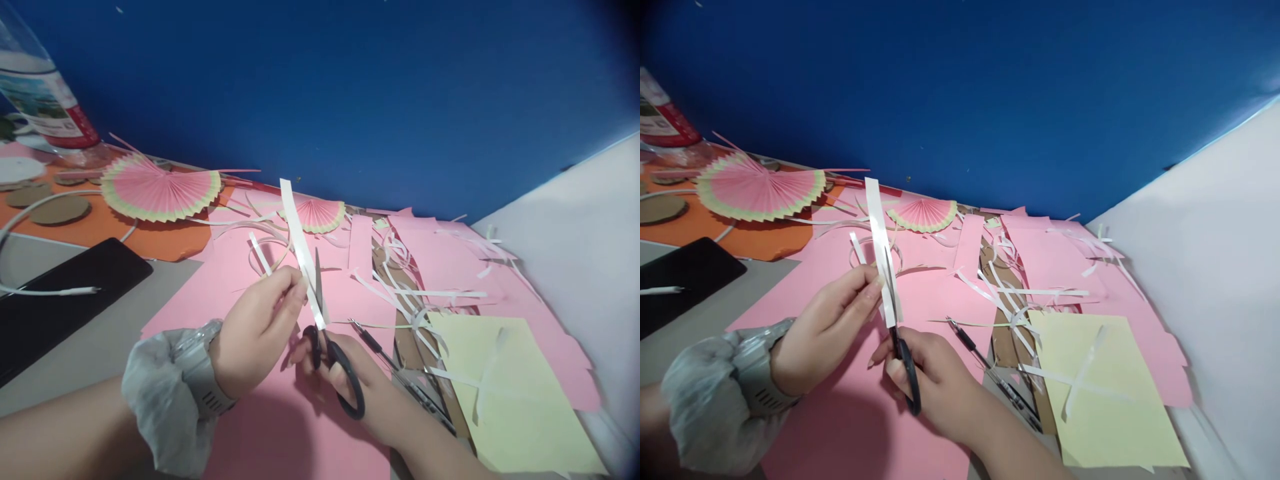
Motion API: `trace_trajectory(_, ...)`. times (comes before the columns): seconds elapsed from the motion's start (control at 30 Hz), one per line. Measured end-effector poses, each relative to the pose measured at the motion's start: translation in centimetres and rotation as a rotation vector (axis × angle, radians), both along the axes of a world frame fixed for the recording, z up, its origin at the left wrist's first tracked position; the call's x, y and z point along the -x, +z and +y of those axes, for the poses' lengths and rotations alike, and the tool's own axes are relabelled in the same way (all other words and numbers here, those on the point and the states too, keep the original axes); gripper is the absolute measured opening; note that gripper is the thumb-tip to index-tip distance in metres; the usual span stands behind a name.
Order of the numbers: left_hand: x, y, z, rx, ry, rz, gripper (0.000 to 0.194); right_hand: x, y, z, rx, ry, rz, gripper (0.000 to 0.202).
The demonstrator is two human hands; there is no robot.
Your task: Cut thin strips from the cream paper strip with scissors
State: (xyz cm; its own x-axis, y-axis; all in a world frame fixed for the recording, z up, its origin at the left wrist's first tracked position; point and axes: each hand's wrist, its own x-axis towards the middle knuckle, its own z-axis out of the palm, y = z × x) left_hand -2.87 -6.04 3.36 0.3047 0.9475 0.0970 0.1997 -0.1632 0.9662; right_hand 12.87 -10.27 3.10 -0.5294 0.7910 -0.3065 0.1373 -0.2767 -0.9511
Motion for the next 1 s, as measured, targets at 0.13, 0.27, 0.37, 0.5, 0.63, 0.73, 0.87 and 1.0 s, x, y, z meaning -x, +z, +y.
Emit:
trace_trajectory(0.13, 0.11, -0.21, 0.01, 0.014, -0.008, -0.007, 0.025, 0.18, 0.27, 0.00, -0.015, -0.031, -0.040, 0.049)
trace_trajectory(0.27, 0.19, -0.43, 0.08, 0.025, -0.013, -0.002, 0.024, 0.35, 0.40, 0.12, -0.026, -0.028, -0.044, 0.053)
trace_trajectory(0.37, 0.19, -0.41, 0.13, 0.022, -0.016, 0.002, 0.025, 0.43, 0.38, 0.20, -0.038, -0.040, -0.062, 0.054)
trace_trajectory(0.5, 0.22, -0.27, 0.09, 0.029, -0.010, 0.016, 0.025, 0.44, 0.23, 0.20, -0.057, -0.045, -0.058, 0.053)
trace_trajectory(0.63, 0.32, -0.32, 0.03, 0.025, -0.001, 0.027, 0.024, 0.32, 0.07, 0.19, -0.060, -0.047, -0.042, 0.047)
trace_trajectory(0.73, 0.39, -0.42, 0.02, 0.013, 0.001, 0.038, 0.024, 0.32, 0.04, 0.23, -0.060, -0.050, -0.039, 0.048)
trace_trajectory(0.87, 0.44, -0.42, 0.05, -0.011, 0.008, 0.050, 0.024, 0.43, 0.17, 0.29, -0.032, -0.063, -0.022, 0.053)
trace_trajectory(1.0, 0.40, -0.31, 0.18, -0.027, 0.008, 0.055, 0.024, 0.47, 0.36, 0.33, -0.040, -0.080, -0.030, 0.052)
